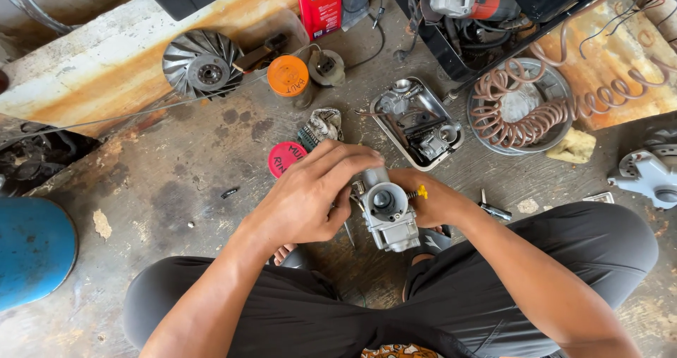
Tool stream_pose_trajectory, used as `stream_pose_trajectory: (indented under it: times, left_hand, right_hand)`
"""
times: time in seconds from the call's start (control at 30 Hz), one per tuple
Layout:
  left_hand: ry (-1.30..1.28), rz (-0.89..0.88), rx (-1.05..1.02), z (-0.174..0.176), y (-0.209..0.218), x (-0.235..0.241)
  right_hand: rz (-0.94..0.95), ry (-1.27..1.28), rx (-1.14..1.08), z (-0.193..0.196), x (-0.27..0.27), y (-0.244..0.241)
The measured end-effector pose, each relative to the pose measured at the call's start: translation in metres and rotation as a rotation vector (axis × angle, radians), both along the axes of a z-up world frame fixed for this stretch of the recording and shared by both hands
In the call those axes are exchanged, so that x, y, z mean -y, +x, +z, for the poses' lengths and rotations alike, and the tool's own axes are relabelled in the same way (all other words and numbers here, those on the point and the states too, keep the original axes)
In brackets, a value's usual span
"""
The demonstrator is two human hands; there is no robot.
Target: Disassembling and inspecting a motorcycle carburetor using a screwdriver
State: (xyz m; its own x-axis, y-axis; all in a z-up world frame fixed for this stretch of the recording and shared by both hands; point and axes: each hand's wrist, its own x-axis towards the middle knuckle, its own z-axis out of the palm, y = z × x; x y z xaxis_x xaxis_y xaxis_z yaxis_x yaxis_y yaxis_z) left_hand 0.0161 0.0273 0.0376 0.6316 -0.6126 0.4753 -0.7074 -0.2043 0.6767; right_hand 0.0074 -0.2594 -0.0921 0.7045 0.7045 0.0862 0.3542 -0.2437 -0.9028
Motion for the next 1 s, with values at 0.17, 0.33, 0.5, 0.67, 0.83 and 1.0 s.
stream_pose_trajectory:
  times: [0.17, 0.33, 0.5, 0.67, 0.83, 1.0]
  left_hand:
    - [0.049, -0.002, -0.110, -0.007, -0.004, -0.004]
    - [0.005, -0.103, -0.233, -0.008, -0.009, -0.004]
    - [0.026, -0.128, -0.255, -0.014, -0.008, -0.005]
    - [0.028, -0.110, -0.264, -0.013, -0.004, -0.006]
    - [0.007, -0.110, -0.246, -0.016, -0.003, -0.003]
    - [-0.007, -0.118, -0.223, -0.020, -0.003, -0.002]
  right_hand:
    - [0.060, 0.030, -0.048, 0.000, 0.000, -0.002]
    - [0.090, -0.032, -0.075, 0.022, -0.001, -0.004]
    - [0.094, -0.016, -0.095, 0.016, 0.004, 0.002]
    - [0.091, 0.009, -0.105, 0.012, 0.003, 0.003]
    - [0.090, -0.026, -0.102, 0.015, 0.007, 0.004]
    - [0.088, 0.025, -0.135, 0.006, 0.012, 0.004]
